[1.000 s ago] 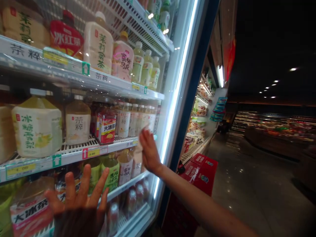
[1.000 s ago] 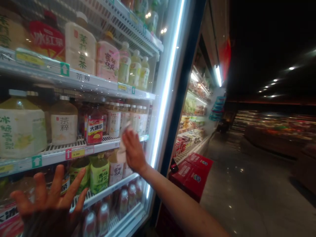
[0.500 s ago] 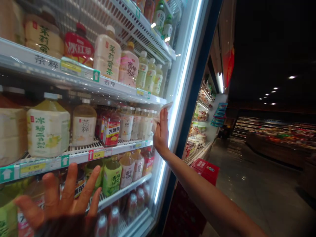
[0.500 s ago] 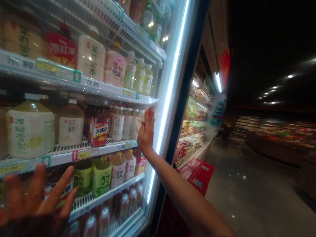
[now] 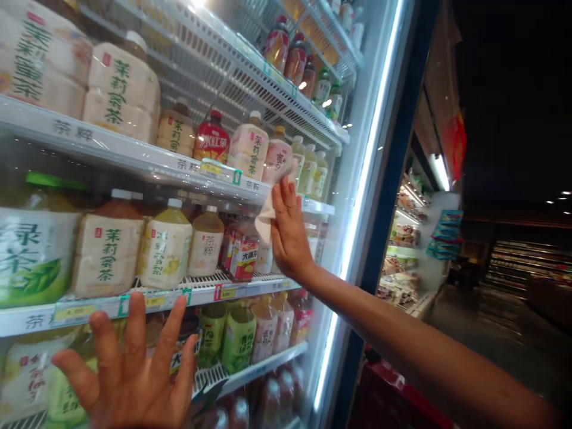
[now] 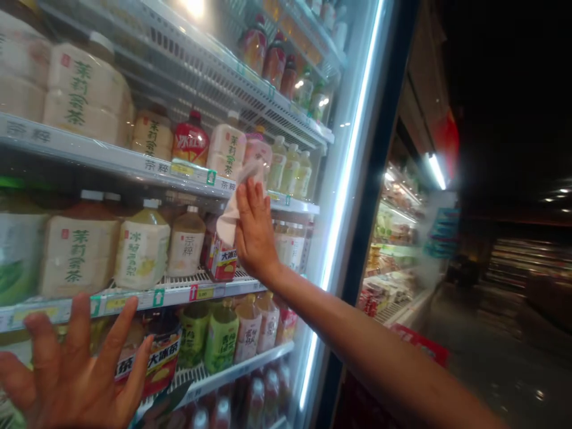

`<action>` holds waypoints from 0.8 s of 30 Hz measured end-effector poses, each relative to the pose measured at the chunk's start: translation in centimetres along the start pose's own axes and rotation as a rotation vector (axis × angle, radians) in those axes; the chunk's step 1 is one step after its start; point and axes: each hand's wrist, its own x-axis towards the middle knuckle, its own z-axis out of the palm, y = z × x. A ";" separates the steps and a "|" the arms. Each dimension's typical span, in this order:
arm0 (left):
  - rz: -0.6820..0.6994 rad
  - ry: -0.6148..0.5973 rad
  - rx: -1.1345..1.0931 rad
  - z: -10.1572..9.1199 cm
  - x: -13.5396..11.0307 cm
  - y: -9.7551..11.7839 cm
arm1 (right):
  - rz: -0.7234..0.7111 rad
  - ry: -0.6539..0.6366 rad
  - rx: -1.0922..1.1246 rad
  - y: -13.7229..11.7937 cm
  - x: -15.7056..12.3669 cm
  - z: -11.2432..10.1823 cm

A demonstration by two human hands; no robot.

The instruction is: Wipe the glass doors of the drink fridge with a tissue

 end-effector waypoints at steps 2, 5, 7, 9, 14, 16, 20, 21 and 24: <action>0.065 0.074 0.159 -0.7 0.5 -0.2 | -0.273 -0.135 0.026 -2.3 -0.1 0.0; 0.154 0.121 0.305 -1.5 1.1 -0.8 | -0.650 -0.284 0.070 -4.5 1.0 -0.3; 0.146 0.114 0.319 -2.1 1.3 -1.3 | -0.552 -0.197 0.067 -4.8 3.3 -0.5; 0.122 0.108 0.329 -2.7 1.5 -1.9 | -0.310 -0.042 0.055 -5.1 5.6 -0.5; 0.093 0.110 0.355 -4.2 1.6 -3.1 | -0.671 -0.215 0.183 -8.3 6.0 0.3; 0.077 0.129 0.364 -4.9 1.7 -3.5 | -0.893 -0.335 0.248 -9.3 6.3 0.4; 0.051 0.153 0.385 -5.7 1.8 -4.1 | -0.581 -0.128 0.265 -10.2 9.7 0.2; 0.046 0.146 0.388 -5.8 1.8 -4.2 | -0.491 -0.061 0.269 -10.6 10.3 0.3; 0.024 0.100 0.375 -5.9 1.8 -4.4 | -0.650 -0.110 0.306 -12.2 9.8 1.0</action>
